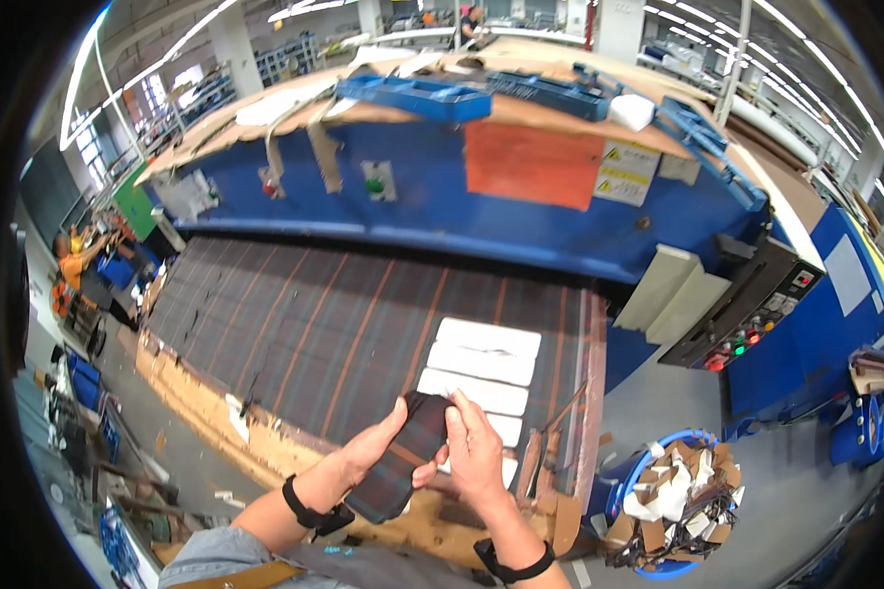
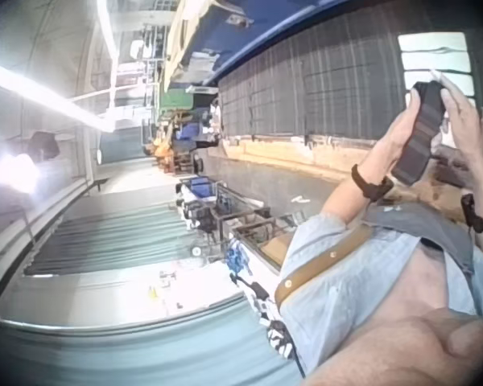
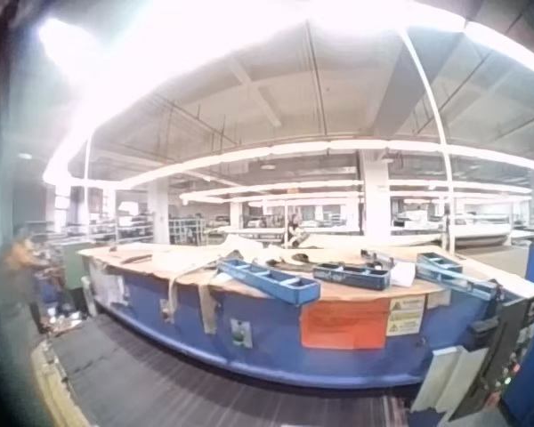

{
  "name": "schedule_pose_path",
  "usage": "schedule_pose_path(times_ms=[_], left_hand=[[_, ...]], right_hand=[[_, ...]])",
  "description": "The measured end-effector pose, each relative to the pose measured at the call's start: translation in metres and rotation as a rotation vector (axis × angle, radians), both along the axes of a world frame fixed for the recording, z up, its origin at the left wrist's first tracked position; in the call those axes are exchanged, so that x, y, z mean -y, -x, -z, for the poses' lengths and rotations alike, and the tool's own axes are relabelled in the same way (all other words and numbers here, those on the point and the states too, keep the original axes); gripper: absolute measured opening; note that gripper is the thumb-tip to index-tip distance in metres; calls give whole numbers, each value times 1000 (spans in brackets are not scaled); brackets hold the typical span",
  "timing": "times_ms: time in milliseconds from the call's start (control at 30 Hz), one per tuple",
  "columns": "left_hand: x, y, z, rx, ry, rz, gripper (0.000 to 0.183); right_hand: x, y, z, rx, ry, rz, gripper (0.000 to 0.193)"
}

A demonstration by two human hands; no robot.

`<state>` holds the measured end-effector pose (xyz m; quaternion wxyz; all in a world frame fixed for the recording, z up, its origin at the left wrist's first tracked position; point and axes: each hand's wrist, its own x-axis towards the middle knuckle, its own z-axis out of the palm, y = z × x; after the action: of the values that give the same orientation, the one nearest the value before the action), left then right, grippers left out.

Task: The person aligns and stacks rectangular plaid fabric pieces on a wooden workbench. They handle the fabric strips one by one, peeling off white backing paper and arranging them into a neat pile. The person occasionally moves the stack to a nearby table before returning to the workbench to continue the assembly process.

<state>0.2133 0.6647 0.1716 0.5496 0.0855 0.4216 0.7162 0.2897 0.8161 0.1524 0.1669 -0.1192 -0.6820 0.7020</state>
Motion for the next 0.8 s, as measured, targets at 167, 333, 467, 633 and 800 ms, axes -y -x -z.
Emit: schedule_pose_path(times_ms=[167, 333, 467, 633, 800], left_hand=[[22, -13, -6, 111, -84, -3, 78], [35, -21, -4, 187, -186, 43, 75], [41, -24, -4, 218, -192, 37, 77], [44, -24, -5, 262, -184, 69, 80], [44, -28, -2, 280, -255, 75, 93]], right_hand=[[17, -13, -16, 39, 78, -103, 38], [31, -19, -27, 4, 56, -127, 36], [35, -21, -28, 18, 6, -166, 35], [35, -22, -28, -4, -95, -206, 35], [37, -21, -36, 47, -66, -216, 35]])
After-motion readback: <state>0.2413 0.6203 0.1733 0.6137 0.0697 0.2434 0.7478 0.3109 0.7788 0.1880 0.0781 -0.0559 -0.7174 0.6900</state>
